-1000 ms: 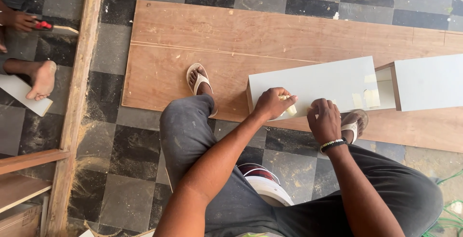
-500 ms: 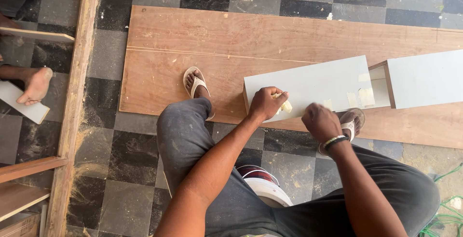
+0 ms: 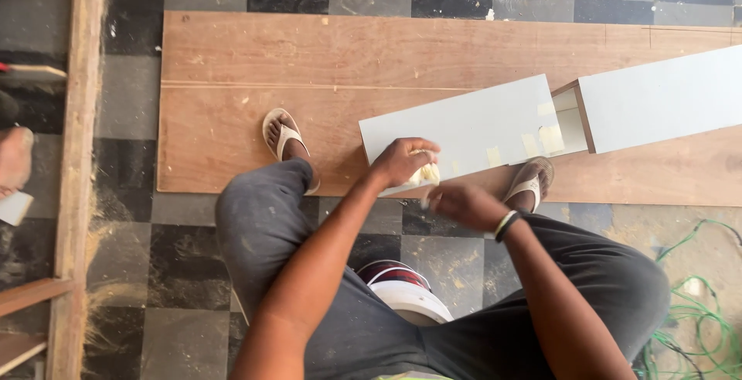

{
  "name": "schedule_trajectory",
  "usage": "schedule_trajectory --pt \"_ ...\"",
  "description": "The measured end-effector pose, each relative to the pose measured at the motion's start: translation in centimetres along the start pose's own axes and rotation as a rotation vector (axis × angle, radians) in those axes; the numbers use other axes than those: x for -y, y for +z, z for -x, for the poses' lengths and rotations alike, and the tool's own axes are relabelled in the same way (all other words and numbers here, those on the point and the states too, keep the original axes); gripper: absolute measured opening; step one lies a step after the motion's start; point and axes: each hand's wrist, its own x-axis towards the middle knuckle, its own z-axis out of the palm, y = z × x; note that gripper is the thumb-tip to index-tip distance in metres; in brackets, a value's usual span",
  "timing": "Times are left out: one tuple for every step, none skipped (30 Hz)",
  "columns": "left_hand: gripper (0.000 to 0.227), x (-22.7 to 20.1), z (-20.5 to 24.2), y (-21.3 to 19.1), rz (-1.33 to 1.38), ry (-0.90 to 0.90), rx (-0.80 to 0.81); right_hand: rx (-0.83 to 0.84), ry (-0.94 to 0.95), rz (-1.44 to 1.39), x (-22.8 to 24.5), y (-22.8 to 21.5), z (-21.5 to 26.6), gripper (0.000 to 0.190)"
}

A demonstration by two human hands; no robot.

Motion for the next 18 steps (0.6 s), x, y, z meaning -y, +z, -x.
schedule_trajectory --pt "0.034 -1.1 0.6 -0.2 0.003 -0.003 -0.003 0.005 0.000 0.002 -0.2 -0.7 0.1 0.032" --pt "0.034 -2.2 1.2 -0.5 0.164 -0.061 0.197 -0.096 -0.027 -0.176 -0.5 -1.5 0.3 0.030" --pt "0.044 -3.4 1.5 -0.9 0.316 -0.118 0.400 -0.206 -0.055 -0.357 -0.6 -2.3 0.3 0.029" --pt "0.044 -3.9 1.8 -0.9 0.312 -0.117 0.402 -0.210 -0.057 -0.359 -1.2 -2.4 0.0 0.029" --pt "0.046 -4.4 2.1 -0.7 0.268 -0.124 0.453 -0.277 -0.099 -0.452 -1.8 -2.4 -0.2 0.028" --pt "0.048 -4.9 2.4 -0.6 0.225 -0.130 0.504 -0.344 -0.143 -0.545 -2.4 -2.4 -0.4 0.027" --pt "0.048 -4.4 2.1 -0.3 0.227 -0.130 0.504 -0.344 -0.142 -0.544 -2.2 -2.5 -0.5 0.027" --pt "0.037 -3.9 1.9 -0.1 0.111 -0.138 0.414 -0.433 -0.079 -0.545 -1.9 -2.6 -0.6 0.025" --pt "0.034 -3.3 1.7 0.0 -0.005 -0.148 0.321 -0.519 -0.017 -0.547 -1.7 -2.6 -0.8 0.023" --pt "0.034 -3.1 1.7 -0.2 -0.003 -0.149 0.320 -0.516 -0.017 -0.546 -1.0 -2.8 -0.4 0.023" --pt "0.033 -2.8 1.6 -0.5 0.001 -0.168 0.262 -0.623 0.020 -0.408 -0.3 -2.9 -0.1 0.021" --pt "0.033 -2.6 1.5 -0.7 0.006 -0.187 0.203 -0.726 0.056 -0.269 0.4 -3.1 0.2 0.020" --pt "0.033 -2.9 1.6 -0.7 0.003 -0.186 0.208 -0.730 0.059 -0.272 0.5 -2.9 0.2 0.020" --pt "0.036 -3.2 1.7 -0.7 -0.024 -0.162 0.184 -0.774 0.024 -0.103 0.6 -2.8 0.2 0.019" --pt "0.040 -3.5 1.8 -0.8 -0.050 -0.138 0.158 -0.810 -0.010 0.068 0.7 -2.7 0.2 0.020" --pt "0.040 -3.7 1.8 -0.7 -0.051 -0.138 0.162 -0.812 -0.007 0.067 0.7 -2.6 0.1 0.020" --pt "0.039 -3.8 1.8 -0.7 -0.055 -0.144 0.152 -0.815 -0.029 0.091 0.7 -2.5 0.0 0.018" --pt "0.037 -3.8 1.9 -0.6 -0.060 -0.151 0.142 -0.817 -0.052 0.116 0.8 -2.3 -0.1 0.015"
